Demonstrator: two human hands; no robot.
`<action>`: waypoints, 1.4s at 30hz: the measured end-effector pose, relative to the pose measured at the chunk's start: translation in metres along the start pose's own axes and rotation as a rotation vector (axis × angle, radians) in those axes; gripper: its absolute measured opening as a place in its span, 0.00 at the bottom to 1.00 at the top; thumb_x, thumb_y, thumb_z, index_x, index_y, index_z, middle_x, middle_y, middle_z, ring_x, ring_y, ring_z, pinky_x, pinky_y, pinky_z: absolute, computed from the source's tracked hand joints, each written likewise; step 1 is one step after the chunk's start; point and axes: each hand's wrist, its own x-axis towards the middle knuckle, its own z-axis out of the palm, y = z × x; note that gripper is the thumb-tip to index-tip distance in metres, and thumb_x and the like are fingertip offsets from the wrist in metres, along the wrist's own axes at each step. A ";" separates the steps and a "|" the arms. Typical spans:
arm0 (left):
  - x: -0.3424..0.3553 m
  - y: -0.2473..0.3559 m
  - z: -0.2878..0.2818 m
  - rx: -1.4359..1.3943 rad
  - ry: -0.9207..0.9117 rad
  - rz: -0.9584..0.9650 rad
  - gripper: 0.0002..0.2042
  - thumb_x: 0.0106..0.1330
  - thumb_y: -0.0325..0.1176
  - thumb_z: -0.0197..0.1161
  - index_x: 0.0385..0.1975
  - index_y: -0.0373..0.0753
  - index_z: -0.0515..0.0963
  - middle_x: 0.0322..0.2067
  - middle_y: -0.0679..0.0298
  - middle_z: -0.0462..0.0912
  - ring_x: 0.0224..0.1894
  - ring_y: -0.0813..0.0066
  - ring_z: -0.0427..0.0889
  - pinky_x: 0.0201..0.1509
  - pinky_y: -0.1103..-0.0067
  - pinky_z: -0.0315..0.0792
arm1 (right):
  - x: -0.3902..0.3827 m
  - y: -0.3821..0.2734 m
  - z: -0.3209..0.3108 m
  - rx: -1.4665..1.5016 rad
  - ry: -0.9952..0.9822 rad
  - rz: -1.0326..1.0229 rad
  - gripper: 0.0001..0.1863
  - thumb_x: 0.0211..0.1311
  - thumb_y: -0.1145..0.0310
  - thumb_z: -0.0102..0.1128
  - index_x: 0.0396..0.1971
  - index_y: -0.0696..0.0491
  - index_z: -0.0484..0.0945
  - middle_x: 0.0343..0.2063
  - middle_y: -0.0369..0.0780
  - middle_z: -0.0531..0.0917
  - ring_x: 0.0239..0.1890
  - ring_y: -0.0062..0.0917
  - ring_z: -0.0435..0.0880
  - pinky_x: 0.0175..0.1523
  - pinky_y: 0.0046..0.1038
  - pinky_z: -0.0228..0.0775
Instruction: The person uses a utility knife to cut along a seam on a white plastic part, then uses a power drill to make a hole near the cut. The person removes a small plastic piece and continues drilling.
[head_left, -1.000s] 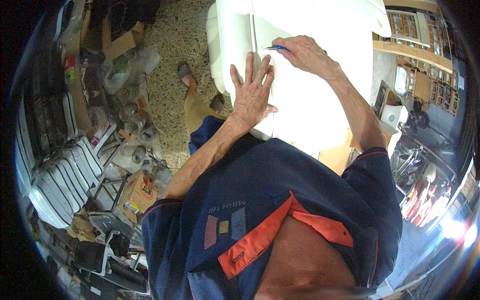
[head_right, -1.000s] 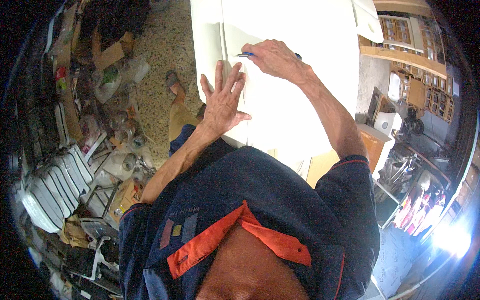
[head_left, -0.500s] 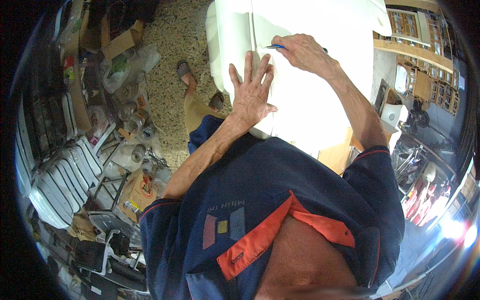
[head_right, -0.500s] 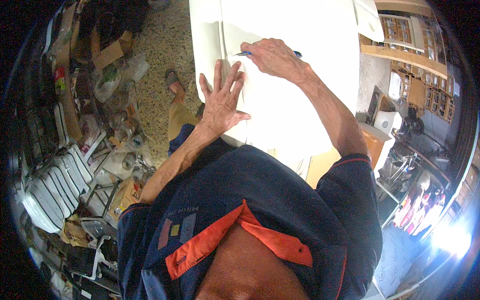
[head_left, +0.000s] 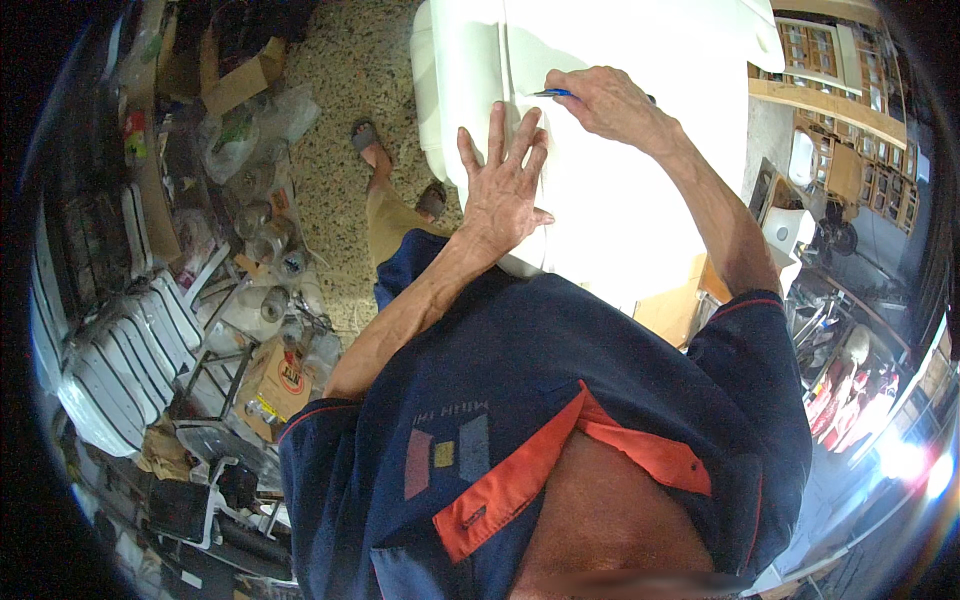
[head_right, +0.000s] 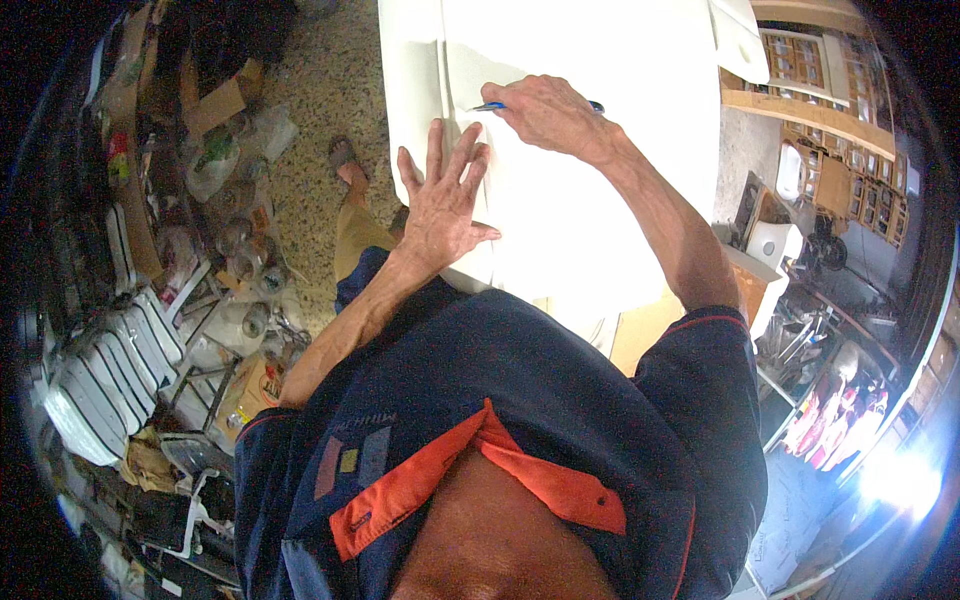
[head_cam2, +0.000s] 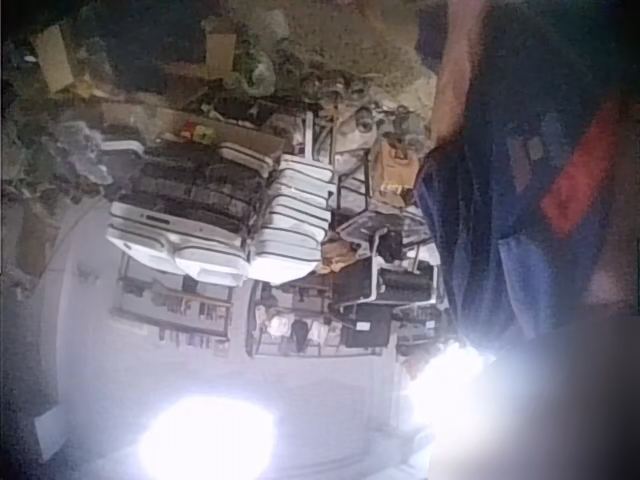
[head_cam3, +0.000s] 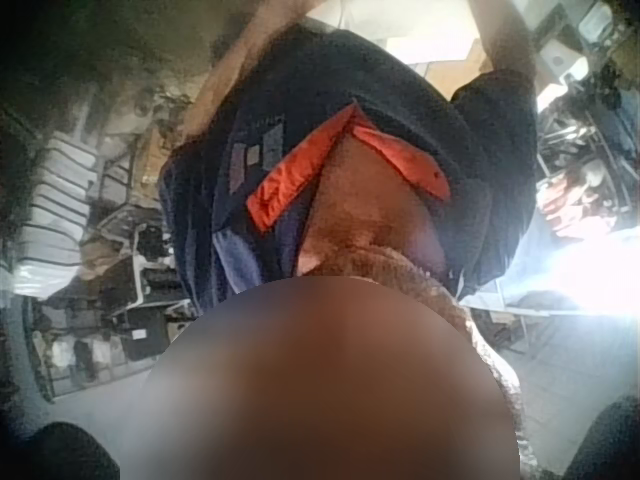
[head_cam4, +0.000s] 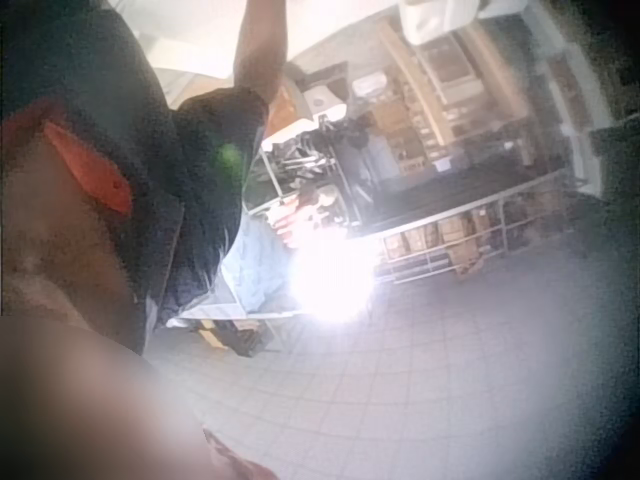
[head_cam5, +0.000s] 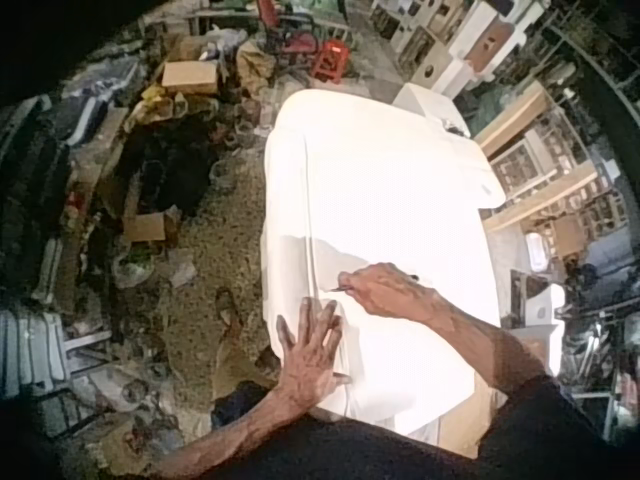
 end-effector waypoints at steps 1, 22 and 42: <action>0.000 0.000 0.001 -0.005 0.002 -0.002 0.62 0.32 0.58 0.85 0.73 0.37 0.64 0.82 0.60 0.46 0.83 0.40 0.34 0.72 0.23 0.34 | 0.000 0.000 0.000 -0.021 0.006 -0.016 0.07 0.75 0.70 0.57 0.47 0.52 0.80 0.24 0.39 0.85 0.27 0.29 0.86 0.37 0.34 0.82; -0.001 -0.003 0.004 0.033 0.005 0.015 0.62 0.35 0.69 0.76 0.73 0.36 0.64 0.81 0.58 0.47 0.83 0.39 0.34 0.71 0.22 0.33 | 0.000 0.000 0.002 -0.037 -0.034 0.039 0.07 0.76 0.67 0.56 0.48 0.51 0.80 0.29 0.39 0.86 0.33 0.30 0.88 0.46 0.37 0.83; -0.003 -0.007 0.009 0.045 0.055 0.043 0.63 0.40 0.80 0.63 0.72 0.35 0.66 0.82 0.58 0.47 0.83 0.39 0.33 0.71 0.23 0.30 | -0.005 0.004 -0.004 0.075 0.018 0.001 0.08 0.77 0.66 0.58 0.46 0.51 0.82 0.26 0.40 0.86 0.27 0.28 0.85 0.39 0.34 0.81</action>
